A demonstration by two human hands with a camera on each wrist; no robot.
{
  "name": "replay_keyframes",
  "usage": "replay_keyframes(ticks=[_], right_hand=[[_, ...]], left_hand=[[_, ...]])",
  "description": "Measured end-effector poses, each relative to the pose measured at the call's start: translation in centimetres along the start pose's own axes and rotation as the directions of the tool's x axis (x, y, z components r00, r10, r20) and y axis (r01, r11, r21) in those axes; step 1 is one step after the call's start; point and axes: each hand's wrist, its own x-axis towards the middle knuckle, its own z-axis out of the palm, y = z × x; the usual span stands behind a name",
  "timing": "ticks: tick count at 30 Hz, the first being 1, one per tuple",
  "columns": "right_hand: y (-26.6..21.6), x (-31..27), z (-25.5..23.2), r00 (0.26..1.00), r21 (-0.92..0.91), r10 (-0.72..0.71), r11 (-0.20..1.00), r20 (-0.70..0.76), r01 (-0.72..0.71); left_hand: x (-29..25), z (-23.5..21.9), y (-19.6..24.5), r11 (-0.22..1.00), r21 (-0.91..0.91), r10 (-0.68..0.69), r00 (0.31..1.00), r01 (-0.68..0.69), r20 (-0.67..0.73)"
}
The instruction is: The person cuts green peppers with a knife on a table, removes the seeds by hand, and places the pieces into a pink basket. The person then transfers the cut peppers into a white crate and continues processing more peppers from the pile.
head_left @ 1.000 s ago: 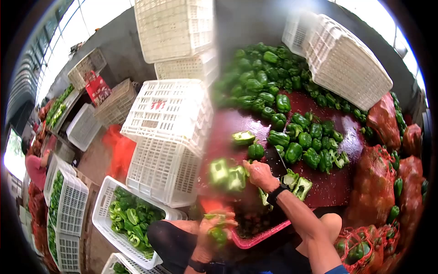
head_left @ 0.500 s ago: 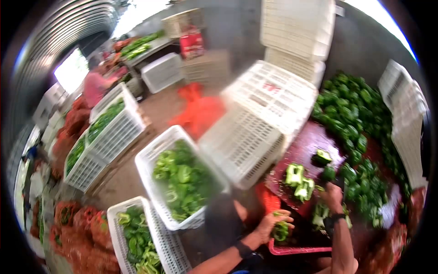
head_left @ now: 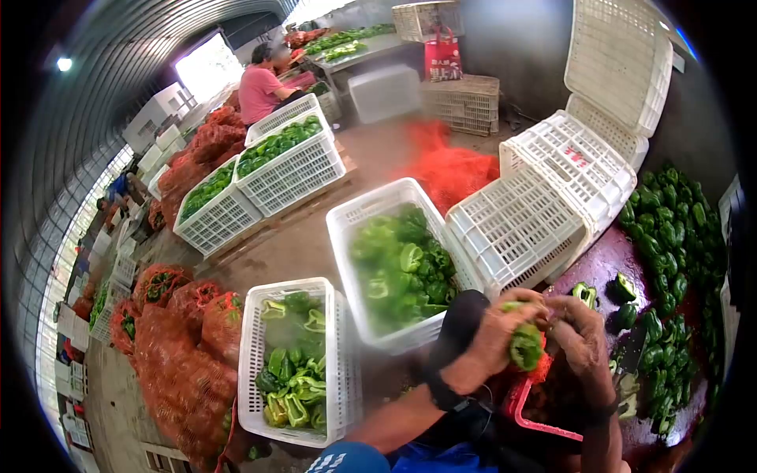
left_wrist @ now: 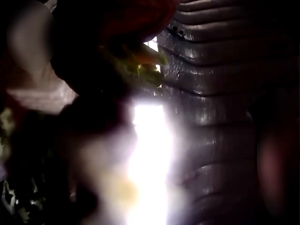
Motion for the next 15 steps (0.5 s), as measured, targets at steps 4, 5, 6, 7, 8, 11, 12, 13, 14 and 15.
replay_keyframes(ticks=[4,5,6,7,8,11,12,13,14,15], right_hand=[[-2.6,-0.1,1.5,0.999,0.064,0.013,0.998,0.035,-0.015],[-2.5,-0.2,1.4,0.997,0.004,0.024,1.0,0.074,-0.024],[-2.0,-0.4,0.9,0.993,-0.056,0.037,0.998,0.111,-0.031],[-1.4,-0.6,0.4,0.988,-0.115,0.051,0.993,0.146,-0.034],[-0.7,-0.9,0.1,0.988,-0.124,0.092,0.989,0.12,-0.077],[1.4,-2.2,-1.3,0.973,-0.133,0.221,0.968,0.065,-0.211],[1.4,-2.5,-1.9,0.965,-0.126,0.254,0.961,0.062,-0.245],[1.5,-2.8,-2.6,0.956,-0.118,0.286,0.953,0.058,-0.278],[1.6,-3.4,-3.3,0.949,-0.062,0.309,0.95,0.061,-0.306],[1.6,-3.9,-3.5,0.953,-0.061,0.298,0.954,0.052,-0.294]], left_hand=[[-7.6,-0.8,11.0,0.961,0.104,0.269,0.955,-0.257,-0.125],[-9.6,-1.6,13.0,0.933,0.219,0.333,0.913,-0.284,-0.235],[-11.3,-4.4,14.7,0.793,0.529,0.486,0.838,-0.303,-0.248],[-13.0,-8.0,16.4,0.739,0.599,0.557,0.78,-0.309,-0.285],[-14.7,-11.7,18.0,0.683,0.667,0.622,0.715,-0.297,-0.318],[-20.1,-24.5,22.4,0.465,0.884,0.742,0.568,-0.051,-0.358],[-22.0,-28.4,23.5,0.263,0.957,0.791,0.539,0.125,-0.288],[-23.8,-31.2,24.2,0.04,0.959,0.787,0.583,0.279,-0.202],[-25.7,-33.5,24.7,-0.191,0.894,0.759,0.639,0.405,-0.128],[-27.5,-35.3,24.9,-0.415,0.768,0.707,0.704,0.487,-0.065]])
